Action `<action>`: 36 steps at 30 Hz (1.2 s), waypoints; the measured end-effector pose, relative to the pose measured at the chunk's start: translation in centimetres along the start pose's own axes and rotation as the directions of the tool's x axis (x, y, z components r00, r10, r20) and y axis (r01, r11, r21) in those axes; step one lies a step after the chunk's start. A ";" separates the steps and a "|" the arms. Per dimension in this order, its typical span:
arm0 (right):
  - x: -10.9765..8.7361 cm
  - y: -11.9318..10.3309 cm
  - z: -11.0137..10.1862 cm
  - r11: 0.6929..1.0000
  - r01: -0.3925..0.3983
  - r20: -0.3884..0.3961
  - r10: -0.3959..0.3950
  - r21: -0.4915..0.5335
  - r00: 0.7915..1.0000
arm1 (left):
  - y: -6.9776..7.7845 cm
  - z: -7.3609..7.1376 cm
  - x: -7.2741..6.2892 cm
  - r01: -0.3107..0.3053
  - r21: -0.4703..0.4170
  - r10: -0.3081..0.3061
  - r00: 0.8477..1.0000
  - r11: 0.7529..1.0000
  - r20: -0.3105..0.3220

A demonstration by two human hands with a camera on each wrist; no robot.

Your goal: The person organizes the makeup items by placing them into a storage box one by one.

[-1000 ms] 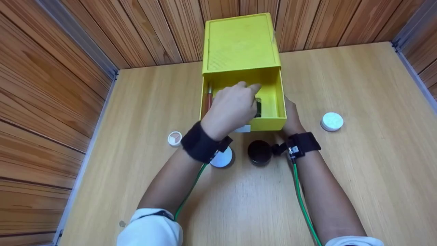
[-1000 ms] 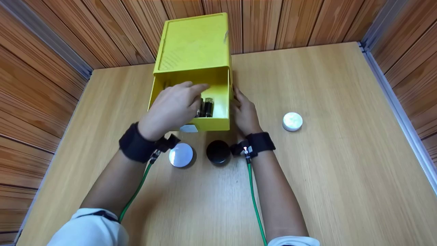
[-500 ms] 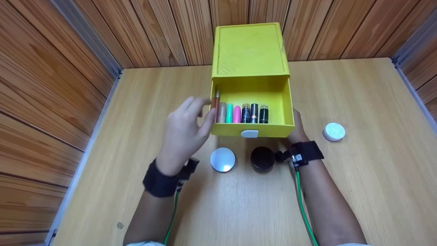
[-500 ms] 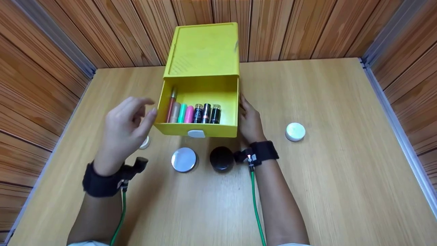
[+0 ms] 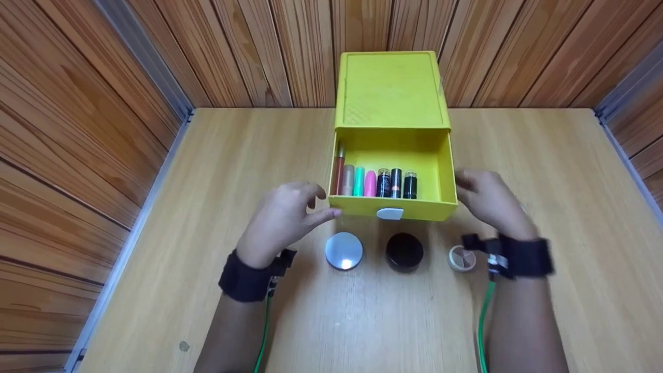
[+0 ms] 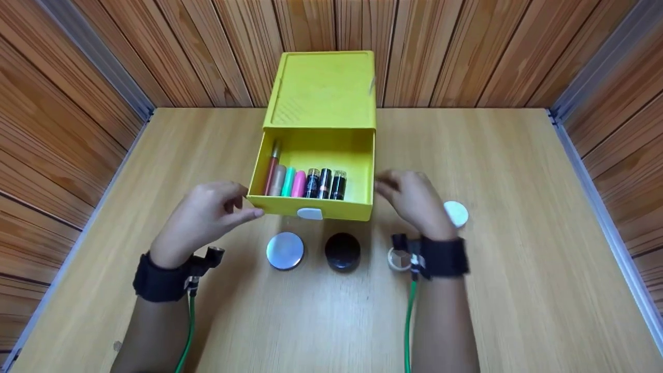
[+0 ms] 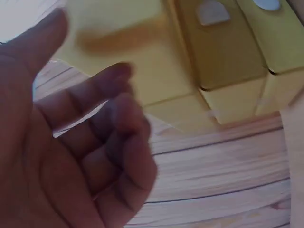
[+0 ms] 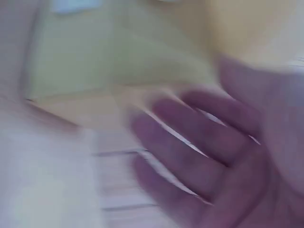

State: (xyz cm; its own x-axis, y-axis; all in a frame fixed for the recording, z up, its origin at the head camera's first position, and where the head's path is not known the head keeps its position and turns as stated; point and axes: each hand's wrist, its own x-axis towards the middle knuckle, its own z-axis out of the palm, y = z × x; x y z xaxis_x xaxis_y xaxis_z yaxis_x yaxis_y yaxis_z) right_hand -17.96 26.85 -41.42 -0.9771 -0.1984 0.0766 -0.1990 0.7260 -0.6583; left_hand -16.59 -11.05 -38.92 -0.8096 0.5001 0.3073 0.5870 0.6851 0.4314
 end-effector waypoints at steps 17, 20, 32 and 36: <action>-3.8 -5.3 -1.8 0.991 -0.051 0.278 0.084 -0.123 0.957 | -0.3 1.1 0.8 -0.041 -0.021 0.043 0.991 0.999 0.129; -3.7 -5.5 -1.6 0.987 0.013 0.255 0.029 -0.158 0.966 | -0.4 1.0 0.5 -0.027 -0.022 0.030 0.989 0.999 0.146; -3.7 -6.1 -1.2 0.972 0.116 0.148 -0.087 -0.202 0.985 | -0.8 0.6 0.7 -0.086 -0.033 0.089 0.990 0.996 0.113; -4.0 -5.6 -1.4 0.965 0.126 0.071 -0.112 -0.231 0.991 | -0.8 1.0 1.6 -0.108 -0.034 0.110 0.990 0.994 0.088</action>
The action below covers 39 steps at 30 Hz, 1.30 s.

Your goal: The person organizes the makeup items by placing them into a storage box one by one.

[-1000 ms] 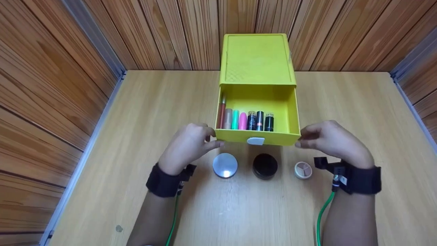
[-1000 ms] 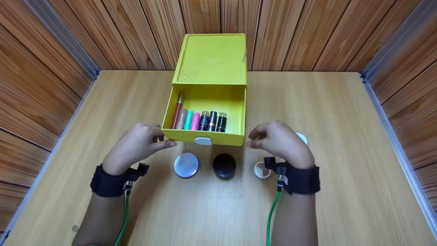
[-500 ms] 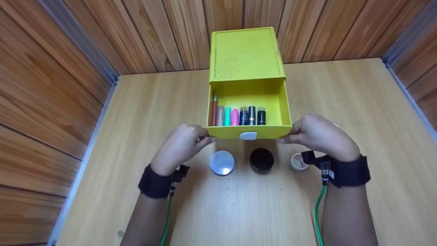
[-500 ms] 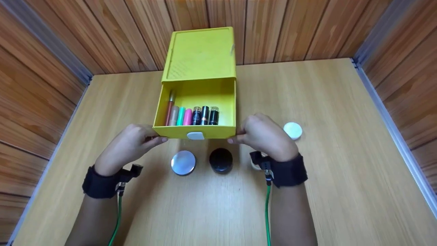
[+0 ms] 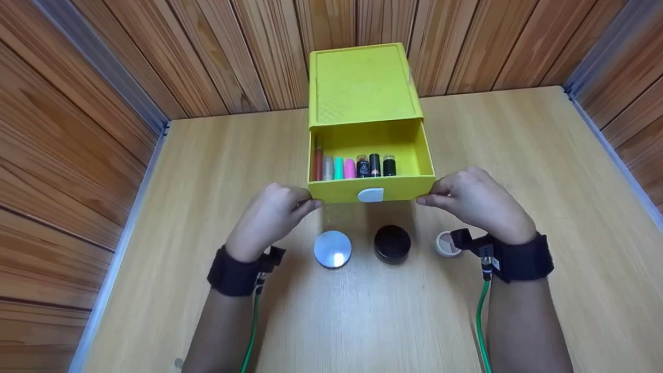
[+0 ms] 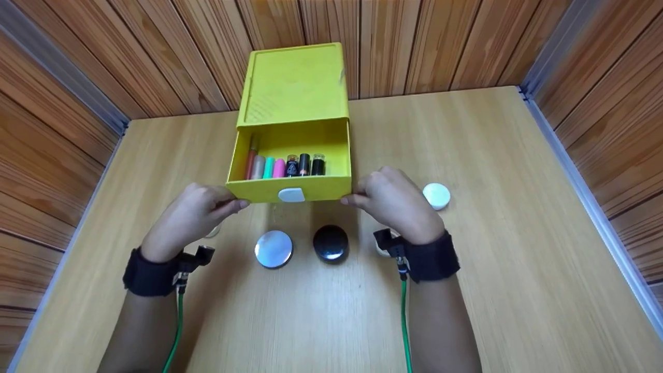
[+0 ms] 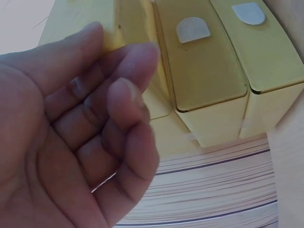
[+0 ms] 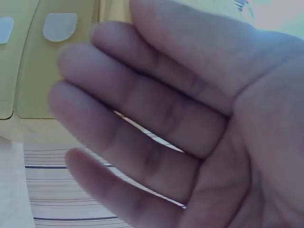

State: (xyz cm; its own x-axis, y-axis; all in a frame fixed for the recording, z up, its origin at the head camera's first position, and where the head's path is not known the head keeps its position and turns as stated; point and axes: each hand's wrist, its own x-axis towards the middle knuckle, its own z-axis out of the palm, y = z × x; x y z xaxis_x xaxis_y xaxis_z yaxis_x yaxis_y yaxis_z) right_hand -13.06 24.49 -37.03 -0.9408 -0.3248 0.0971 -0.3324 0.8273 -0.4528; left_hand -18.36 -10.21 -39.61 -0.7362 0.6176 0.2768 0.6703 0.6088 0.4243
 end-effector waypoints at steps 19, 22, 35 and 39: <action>4.6 2.7 0.7 0.999 -0.054 -0.130 0.054 0.007 0.990 | -2.5 1.9 4.5 0.116 -0.069 -0.122 0.989 0.991 -0.086; 5.3 2.9 1.0 0.999 -0.049 -0.172 0.050 0.006 0.984 | -2.9 2.2 4.9 0.135 -0.085 -0.143 0.984 0.987 -0.109; 5.7 2.8 2.4 0.996 -0.091 -0.380 0.074 -0.026 0.922 | -3.8 2.8 6.3 0.143 -0.120 -0.163 0.972 0.982 -0.171; 7.0 2.4 3.2 0.994 -0.109 -0.423 0.093 -0.013 0.901 | -4.9 2.4 6.0 0.189 -0.089 -0.205 0.952 0.978 -0.226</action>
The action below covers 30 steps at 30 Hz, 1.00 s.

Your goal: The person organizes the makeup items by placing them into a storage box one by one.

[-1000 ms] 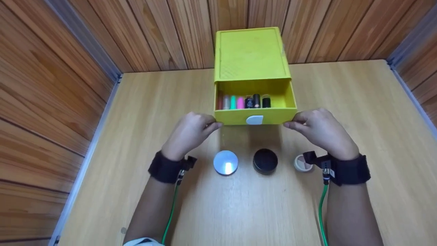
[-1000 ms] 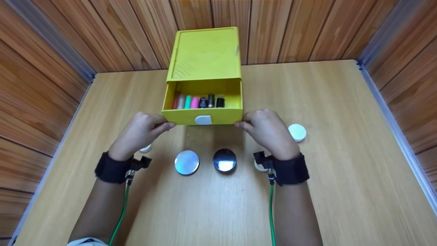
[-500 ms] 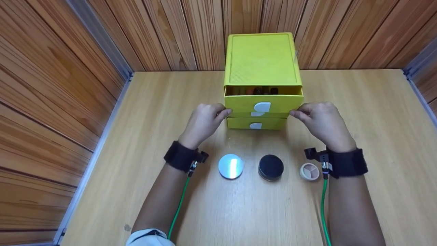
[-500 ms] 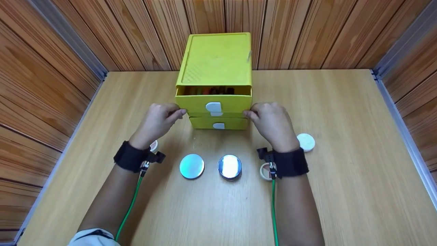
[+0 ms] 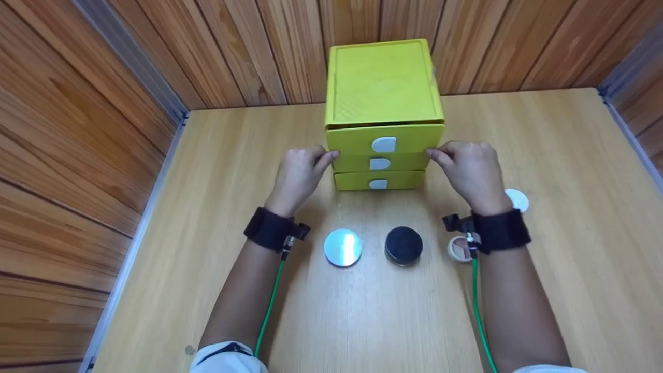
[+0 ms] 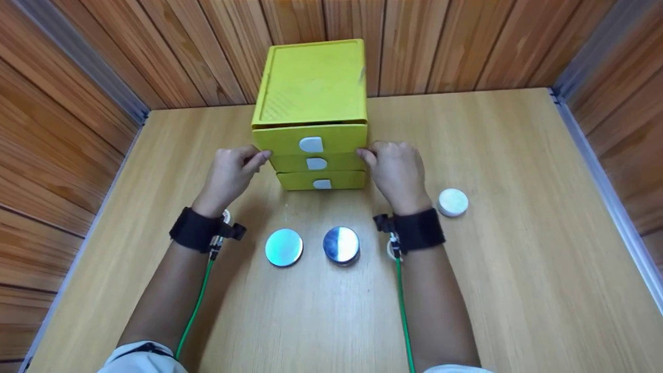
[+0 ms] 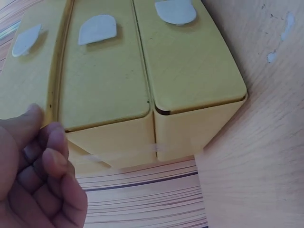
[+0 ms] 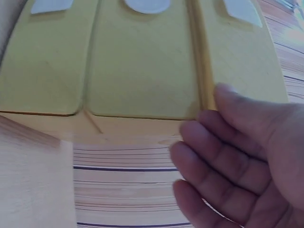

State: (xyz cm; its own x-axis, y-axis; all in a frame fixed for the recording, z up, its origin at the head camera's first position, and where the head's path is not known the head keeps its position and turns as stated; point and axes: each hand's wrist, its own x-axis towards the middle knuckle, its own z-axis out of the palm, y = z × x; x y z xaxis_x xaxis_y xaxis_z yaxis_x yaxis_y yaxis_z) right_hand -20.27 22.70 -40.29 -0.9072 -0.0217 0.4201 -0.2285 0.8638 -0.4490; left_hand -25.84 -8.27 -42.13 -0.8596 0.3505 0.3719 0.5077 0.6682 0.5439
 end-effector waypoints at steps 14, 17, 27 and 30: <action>-0.5 -0.4 1.5 0.983 -0.180 -0.054 0.181 0.021 0.982 | 0.2 0.0 0.8 0.060 0.045 -0.059 0.998 0.997 -0.030; -1.0 -0.4 1.8 0.994 -0.111 -0.051 0.112 0.022 0.992 | 0.3 0.2 0.6 0.038 0.045 -0.037 0.999 0.998 -0.030; -1.7 -0.5 2.8 0.994 0.050 0.100 -0.060 0.096 0.993 | 0.9 1.5 0.3 0.029 0.012 -0.029 1.000 1.000 -0.009; -1.7 0.0 2.6 0.994 0.015 0.129 -0.030 0.110 0.991 | 1.3 2.0 0.8 0.019 -0.015 -0.019 1.000 1.000 0.003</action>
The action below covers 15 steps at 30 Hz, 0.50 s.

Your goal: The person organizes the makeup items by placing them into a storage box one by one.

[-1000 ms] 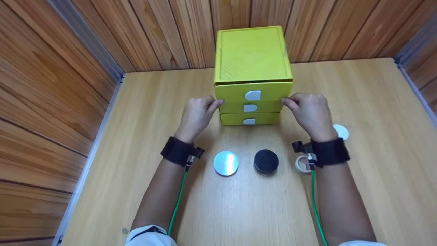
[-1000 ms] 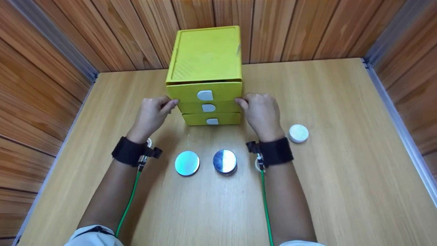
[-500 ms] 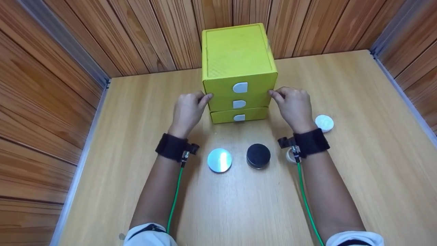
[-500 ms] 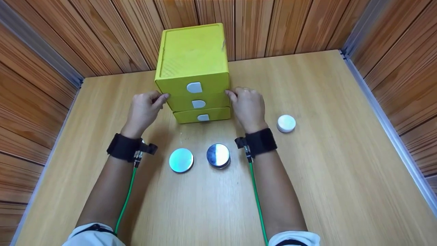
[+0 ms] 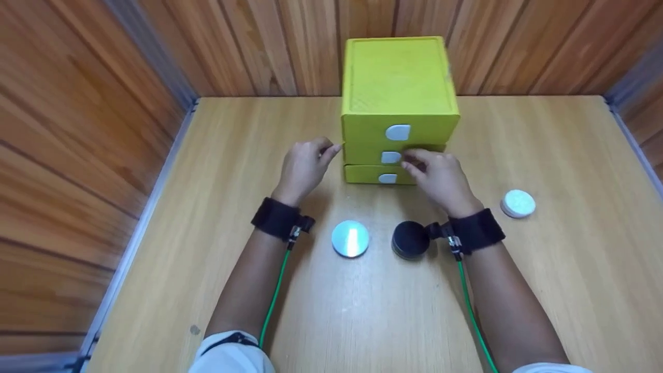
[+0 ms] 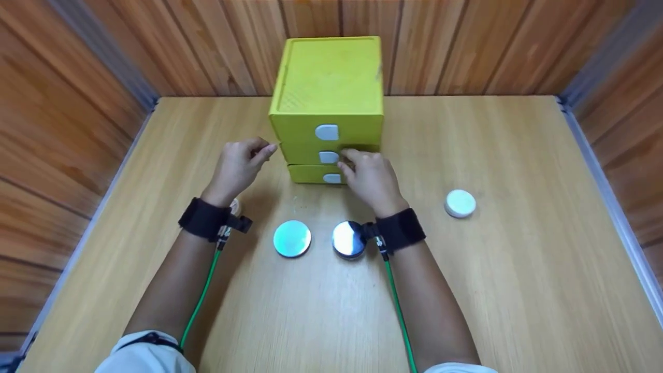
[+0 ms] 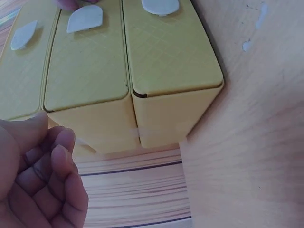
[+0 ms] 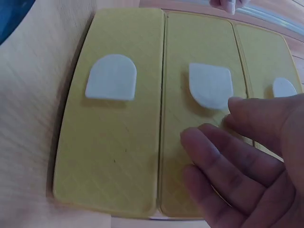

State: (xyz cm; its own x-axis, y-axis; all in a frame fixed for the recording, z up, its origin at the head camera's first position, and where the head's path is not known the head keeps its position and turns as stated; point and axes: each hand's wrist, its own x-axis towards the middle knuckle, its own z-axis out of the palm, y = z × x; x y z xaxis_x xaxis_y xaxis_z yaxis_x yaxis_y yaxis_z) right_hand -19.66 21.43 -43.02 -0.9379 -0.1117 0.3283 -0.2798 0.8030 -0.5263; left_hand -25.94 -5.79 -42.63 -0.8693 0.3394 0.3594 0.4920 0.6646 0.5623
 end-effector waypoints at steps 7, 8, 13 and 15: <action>0.3 0.9 -0.2 0.994 -0.061 0.013 0.060 0.093 0.998 | 1.3 0.9 1.4 -0.021 -0.037 0.020 1.000 0.999 -0.008; 0.3 1.0 -0.2 0.993 -0.068 0.015 0.067 0.097 0.998 | 1.5 1.0 1.5 -0.020 -0.041 0.019 1.000 0.999 -0.007; -2.1 1.6 -1.3 0.990 -0.123 -0.055 0.127 0.066 0.990 | 3.6 2.4 2.8 -0.099 -0.059 0.100 0.995 0.993 0.028; -3.0 1.6 -1.6 0.991 -0.123 -0.091 0.127 0.051 0.988 | 4.2 2.8 3.1 -0.125 -0.062 0.128 0.991 0.990 0.039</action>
State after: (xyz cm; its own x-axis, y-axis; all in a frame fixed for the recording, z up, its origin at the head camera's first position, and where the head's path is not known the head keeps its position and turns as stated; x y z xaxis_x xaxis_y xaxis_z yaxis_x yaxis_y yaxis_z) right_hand -16.99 23.97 -43.59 -0.9435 0.0447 0.3284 -0.1726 0.7797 -0.6019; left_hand -26.74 -0.09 -41.25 -0.8004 0.4472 0.3993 0.5992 0.5743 0.5578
